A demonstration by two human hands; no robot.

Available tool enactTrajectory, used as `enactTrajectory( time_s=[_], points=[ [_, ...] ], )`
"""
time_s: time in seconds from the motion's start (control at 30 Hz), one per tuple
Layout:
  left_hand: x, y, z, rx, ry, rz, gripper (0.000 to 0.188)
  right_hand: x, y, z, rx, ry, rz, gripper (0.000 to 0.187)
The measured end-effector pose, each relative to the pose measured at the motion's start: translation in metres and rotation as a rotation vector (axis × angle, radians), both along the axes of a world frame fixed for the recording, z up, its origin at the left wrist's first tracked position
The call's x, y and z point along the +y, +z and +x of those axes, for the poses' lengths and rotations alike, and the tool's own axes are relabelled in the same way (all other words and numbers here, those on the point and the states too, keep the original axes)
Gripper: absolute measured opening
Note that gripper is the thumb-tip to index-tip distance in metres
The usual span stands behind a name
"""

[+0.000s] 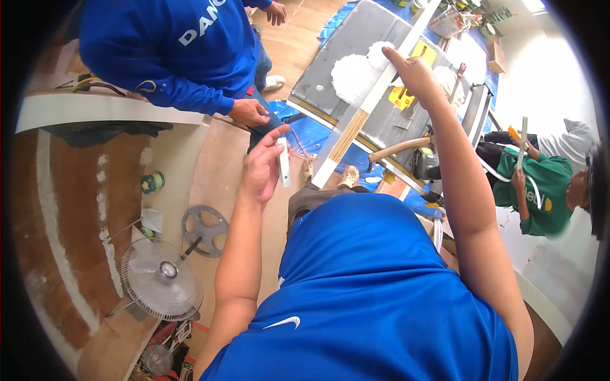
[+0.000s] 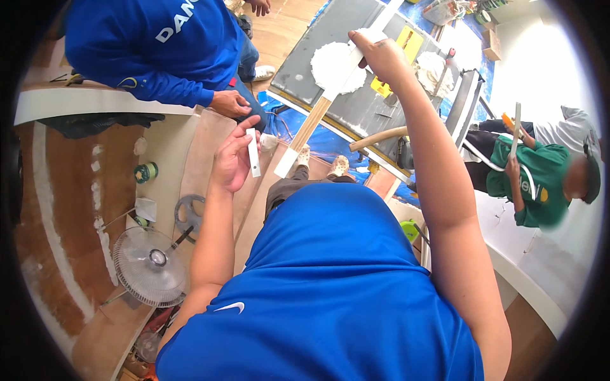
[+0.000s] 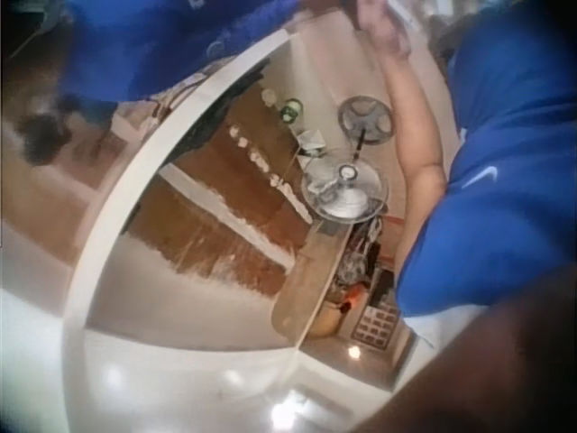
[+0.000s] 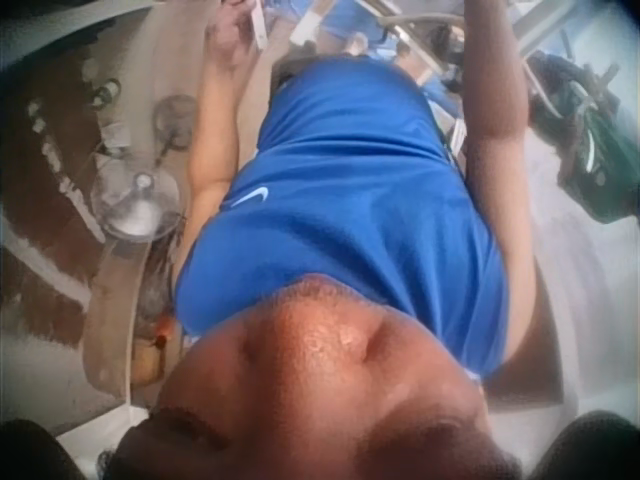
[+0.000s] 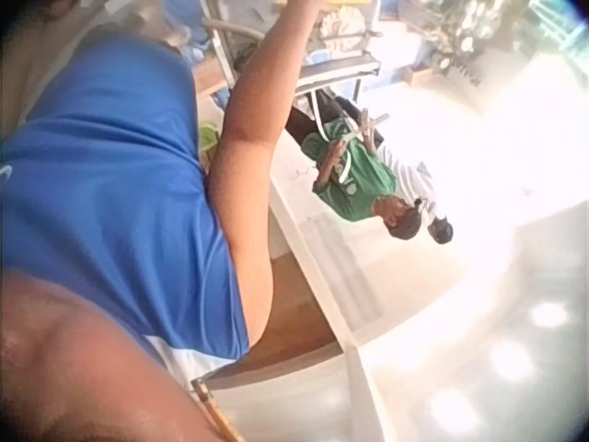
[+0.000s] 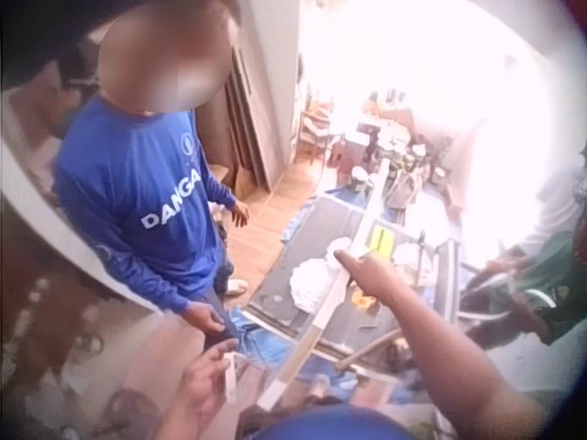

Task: The person uses a cordless drill to fasten a metal frame onto a white cabinet door. They then pick up a hammer and a small white plastic piece, and later assist in positioning another white panel on a workbench.

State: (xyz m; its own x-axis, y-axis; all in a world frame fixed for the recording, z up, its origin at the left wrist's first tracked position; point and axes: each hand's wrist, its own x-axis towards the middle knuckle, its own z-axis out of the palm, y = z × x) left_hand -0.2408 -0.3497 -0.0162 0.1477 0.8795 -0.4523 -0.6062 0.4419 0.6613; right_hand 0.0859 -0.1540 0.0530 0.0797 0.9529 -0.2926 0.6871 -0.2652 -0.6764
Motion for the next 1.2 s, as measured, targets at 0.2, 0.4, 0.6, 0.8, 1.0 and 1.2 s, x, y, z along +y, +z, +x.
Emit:
enactTrajectory(
  time_s=[0.2,0.4,0.6,0.8,1.0,1.2],
  points=[
    [0.021,0.054,0.028,0.020,0.112,0.130,0.042,-0.004,0.014,-0.007,-0.056,-0.003,-0.034,0.077],
    [0.035,0.063,0.045,-0.078,0.234,0.076,0.034,-0.001,0.011,-0.007,-0.087,-0.026,-0.058,0.078],
    [0.037,0.081,0.053,-0.017,0.248,0.055,0.025,0.004,-0.005,-0.001,-0.101,0.006,-0.009,0.077],
    [0.035,0.090,0.066,0.167,0.138,0.183,0.023,0.002,-0.003,0.000,-0.048,0.005,0.004,0.077],
    [0.041,0.097,0.081,0.297,-0.041,0.268,0.036,-0.001,0.004,-0.002,-0.053,-0.004,-0.010,0.078],
    [0.039,0.100,0.110,1.202,-0.209,0.551,0.060,0.003,0.005,-0.007,-0.129,0.081,0.002,0.079]
  ],
)
